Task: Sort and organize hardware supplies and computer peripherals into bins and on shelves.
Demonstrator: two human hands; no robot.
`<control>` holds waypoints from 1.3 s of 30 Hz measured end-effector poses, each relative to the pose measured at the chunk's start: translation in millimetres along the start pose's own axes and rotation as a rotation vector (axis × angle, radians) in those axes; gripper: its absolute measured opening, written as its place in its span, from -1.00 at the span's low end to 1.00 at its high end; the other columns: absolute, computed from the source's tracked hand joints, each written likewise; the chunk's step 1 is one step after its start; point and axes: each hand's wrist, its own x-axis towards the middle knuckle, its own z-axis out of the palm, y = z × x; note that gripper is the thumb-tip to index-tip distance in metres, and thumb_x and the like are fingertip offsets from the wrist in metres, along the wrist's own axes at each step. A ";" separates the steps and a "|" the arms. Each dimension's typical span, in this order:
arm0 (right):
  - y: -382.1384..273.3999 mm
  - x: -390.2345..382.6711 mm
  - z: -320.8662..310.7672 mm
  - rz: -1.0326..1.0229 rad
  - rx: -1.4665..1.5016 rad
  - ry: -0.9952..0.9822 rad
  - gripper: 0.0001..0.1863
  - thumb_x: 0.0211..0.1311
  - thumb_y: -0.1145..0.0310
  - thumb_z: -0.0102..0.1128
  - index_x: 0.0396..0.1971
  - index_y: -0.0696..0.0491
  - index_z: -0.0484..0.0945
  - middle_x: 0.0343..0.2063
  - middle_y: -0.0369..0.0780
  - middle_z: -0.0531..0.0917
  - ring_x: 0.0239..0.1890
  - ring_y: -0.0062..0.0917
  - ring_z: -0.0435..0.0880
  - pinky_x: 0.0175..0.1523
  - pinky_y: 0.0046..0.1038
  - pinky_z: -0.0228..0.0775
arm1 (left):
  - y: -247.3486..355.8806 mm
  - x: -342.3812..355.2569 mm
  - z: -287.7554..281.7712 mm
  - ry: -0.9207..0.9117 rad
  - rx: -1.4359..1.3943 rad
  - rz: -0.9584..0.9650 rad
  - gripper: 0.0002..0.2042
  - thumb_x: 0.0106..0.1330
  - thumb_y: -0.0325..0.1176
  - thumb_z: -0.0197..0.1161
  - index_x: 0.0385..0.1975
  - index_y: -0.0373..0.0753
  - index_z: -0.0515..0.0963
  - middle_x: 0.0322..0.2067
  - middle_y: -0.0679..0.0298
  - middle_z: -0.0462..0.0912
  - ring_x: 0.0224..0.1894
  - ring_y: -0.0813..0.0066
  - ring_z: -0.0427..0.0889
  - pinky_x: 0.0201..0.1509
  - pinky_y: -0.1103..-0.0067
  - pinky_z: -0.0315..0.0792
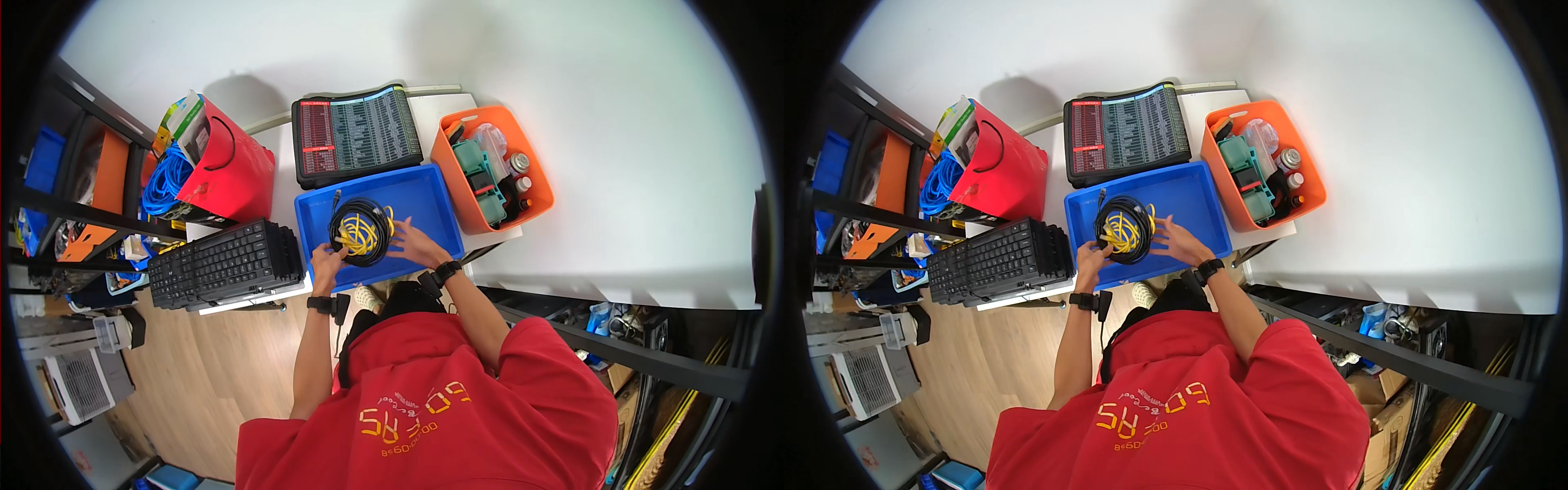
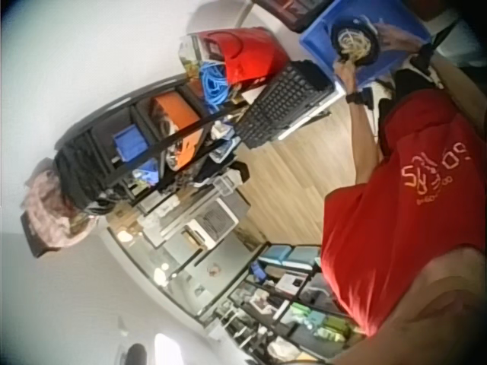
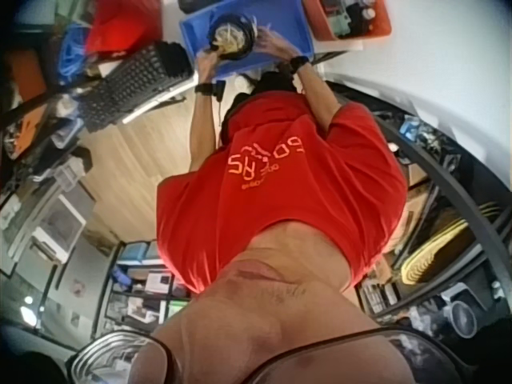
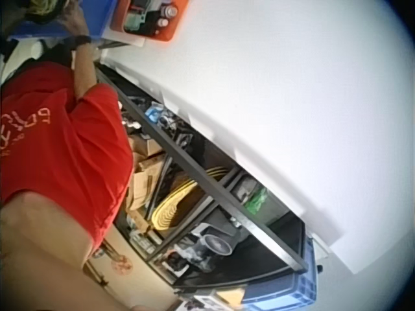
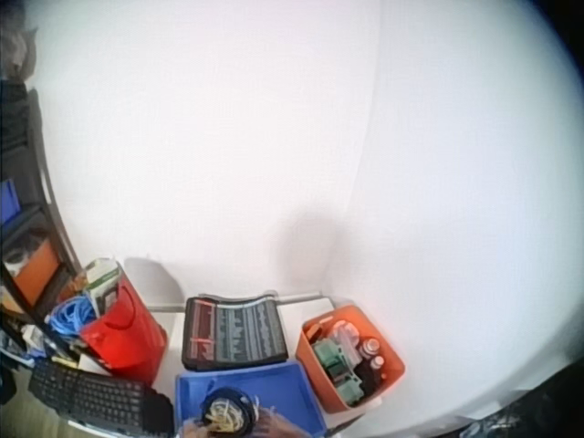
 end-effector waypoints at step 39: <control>-113.0 -23.4 28.7 -0.242 -0.132 0.044 -0.40 0.38 0.30 0.26 0.34 0.12 0.27 0.11 -0.14 0.60 0.07 -0.38 0.67 0.12 -0.28 0.62 | -78.3 48.4 14.1 0.410 0.417 0.026 -0.54 -0.04 -0.31 0.56 -0.15 -0.42 0.61 -0.31 -0.15 0.71 -0.31 -0.09 0.74 -0.13 0.22 0.62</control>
